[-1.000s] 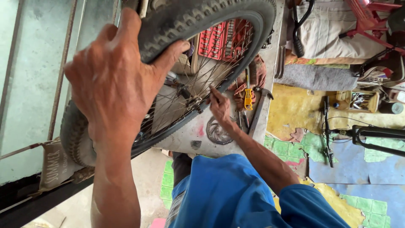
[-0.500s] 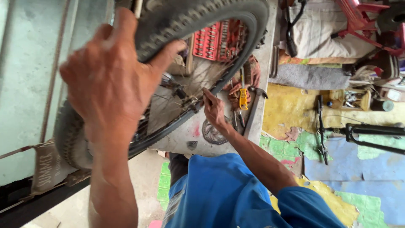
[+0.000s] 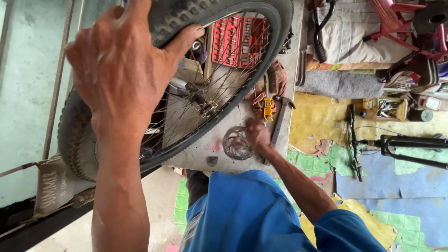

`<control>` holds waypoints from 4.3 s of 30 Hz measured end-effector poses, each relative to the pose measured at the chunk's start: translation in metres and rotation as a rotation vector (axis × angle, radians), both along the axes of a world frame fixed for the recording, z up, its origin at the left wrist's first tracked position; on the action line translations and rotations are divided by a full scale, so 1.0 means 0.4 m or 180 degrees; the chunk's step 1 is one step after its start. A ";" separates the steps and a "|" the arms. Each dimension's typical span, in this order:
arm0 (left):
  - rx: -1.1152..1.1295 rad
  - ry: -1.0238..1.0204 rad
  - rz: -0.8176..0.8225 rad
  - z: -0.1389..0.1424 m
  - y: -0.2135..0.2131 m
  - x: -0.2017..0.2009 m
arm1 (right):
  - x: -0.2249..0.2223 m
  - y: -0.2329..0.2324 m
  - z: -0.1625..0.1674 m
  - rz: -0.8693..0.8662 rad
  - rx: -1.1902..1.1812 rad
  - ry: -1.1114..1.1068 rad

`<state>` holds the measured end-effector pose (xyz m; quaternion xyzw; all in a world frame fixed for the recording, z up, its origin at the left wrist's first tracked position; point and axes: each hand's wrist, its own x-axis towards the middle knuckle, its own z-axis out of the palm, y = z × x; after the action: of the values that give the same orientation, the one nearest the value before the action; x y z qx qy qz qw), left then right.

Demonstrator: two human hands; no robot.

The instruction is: The person holds a bicycle wheel and repeatedly taps individual spokes with a metal tool to adjust tension. The wheel is rotated incrementally as the person moves around the rim, striking different spokes in sequence.

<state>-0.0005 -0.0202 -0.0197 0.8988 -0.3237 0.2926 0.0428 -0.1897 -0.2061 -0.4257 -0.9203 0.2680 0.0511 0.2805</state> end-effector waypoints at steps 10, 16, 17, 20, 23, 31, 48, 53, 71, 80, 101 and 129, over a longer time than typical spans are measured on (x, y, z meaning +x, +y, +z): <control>-0.0302 0.0406 0.0091 -0.025 -0.028 0.019 | 0.111 -0.209 0.003 -0.0343 -0.0020 -0.0479; -0.0180 0.0080 0.0134 -0.043 -0.021 0.027 | 0.132 -0.198 0.039 -0.0825 0.0222 0.0318; -0.0180 0.0062 0.0140 -0.044 -0.021 0.030 | 0.137 -0.202 0.041 -0.0907 0.0288 0.0128; -0.0260 0.0091 0.0081 -0.047 -0.018 0.035 | 0.151 -0.219 0.036 -0.1191 0.0351 -0.0447; -0.0177 0.0157 0.0108 -0.050 -0.014 0.045 | 0.150 -0.237 0.021 -0.1707 0.0520 -0.0878; -0.0220 0.0216 0.0057 -0.062 0.017 0.081 | -0.050 -0.210 0.038 -0.2124 0.2549 -0.0377; -0.0242 -0.0030 -0.0034 -0.055 0.014 0.082 | 0.078 -0.152 0.175 0.1350 0.0704 -0.2042; -0.0213 -0.0033 -0.0004 -0.041 0.011 0.071 | 0.214 -0.142 0.134 0.1818 0.0782 -0.2693; -0.0090 -0.0154 0.0058 -0.046 0.007 0.064 | 0.237 -0.156 0.052 0.1771 0.0505 -0.1970; -0.0105 0.0078 0.0187 -0.034 0.017 0.070 | 0.157 -0.215 0.102 0.1648 0.0705 -0.2009; -0.0046 0.0238 0.0162 0.010 0.030 0.029 | -0.016 -0.170 0.002 -0.1151 0.0325 -0.0552; 0.0082 0.0408 0.0314 0.024 0.038 -0.183 | 0.053 -0.201 -0.040 -0.1076 0.0274 -0.0740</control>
<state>-0.0735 -0.0051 -0.0102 0.9310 -0.2794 0.2320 0.0373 -0.1686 -0.2866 -0.4416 -0.8491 0.3819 -0.0918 0.3532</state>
